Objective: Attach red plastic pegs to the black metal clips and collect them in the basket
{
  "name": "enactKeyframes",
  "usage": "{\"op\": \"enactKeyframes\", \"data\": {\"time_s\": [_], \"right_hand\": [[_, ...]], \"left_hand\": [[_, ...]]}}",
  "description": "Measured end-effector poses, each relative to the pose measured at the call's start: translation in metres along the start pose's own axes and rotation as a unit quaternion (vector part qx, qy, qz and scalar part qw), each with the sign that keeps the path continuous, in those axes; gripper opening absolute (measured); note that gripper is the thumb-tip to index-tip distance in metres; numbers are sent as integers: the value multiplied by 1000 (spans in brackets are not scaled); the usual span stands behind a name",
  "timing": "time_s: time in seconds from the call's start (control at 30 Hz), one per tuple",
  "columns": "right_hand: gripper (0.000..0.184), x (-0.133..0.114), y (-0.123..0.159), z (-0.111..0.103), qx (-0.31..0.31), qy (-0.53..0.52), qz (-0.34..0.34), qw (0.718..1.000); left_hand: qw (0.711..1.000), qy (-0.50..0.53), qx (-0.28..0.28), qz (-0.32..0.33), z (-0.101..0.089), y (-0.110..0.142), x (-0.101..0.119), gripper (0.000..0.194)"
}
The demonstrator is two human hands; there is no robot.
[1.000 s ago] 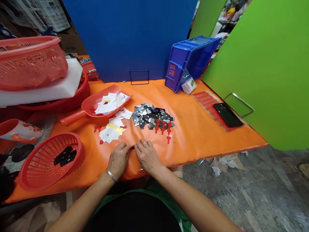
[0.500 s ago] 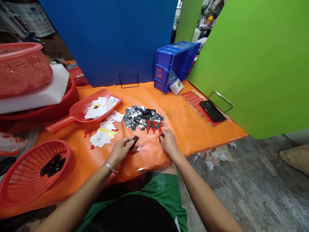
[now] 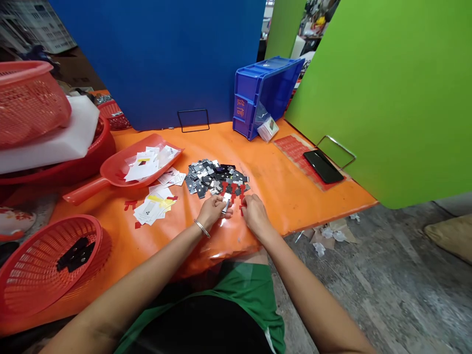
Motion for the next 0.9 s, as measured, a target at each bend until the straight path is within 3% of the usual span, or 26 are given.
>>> {"op": "enactKeyframes", "data": {"time_s": [0.2, 0.4, 0.5, 0.63, 0.73, 0.9], "right_hand": [[17, -4, 13, 8, 70, -18, -60, 996], [6, -4, 17, -6, 85, -163, -31, 983], [5, 2, 20, -10, 74, -288, 6, 955], [12, 2, 23, -15, 90, -429, 63, 897], [21, -11, 28, -17, 115, -466, 75, 874], [20, -50, 42, -5, 56, -486, 31, 871]], "left_hand": [[1000, -8, 15, -6, 1, -1, -1, 10], [1000, -10, 15, -1, -2, -4, -6, 6], [1000, -2, 18, 1, -1, -6, -7, 7], [1000, 12, 16, -4, 0, -6, -4, 9], [1000, 26, 4, -1, -2, 7, 3, 13], [997, 73, -18, -23, -13, 54, 6, 21]]}}
Point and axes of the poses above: each hand's wrist, its own y-axis away from the middle knuckle, its own z-axis out of the palm, x = y × z, the point moved 2 cm from there along -y, towards the middle knuckle, and after that the axes turned 10 degrees about -x, right-handed, at the moved point
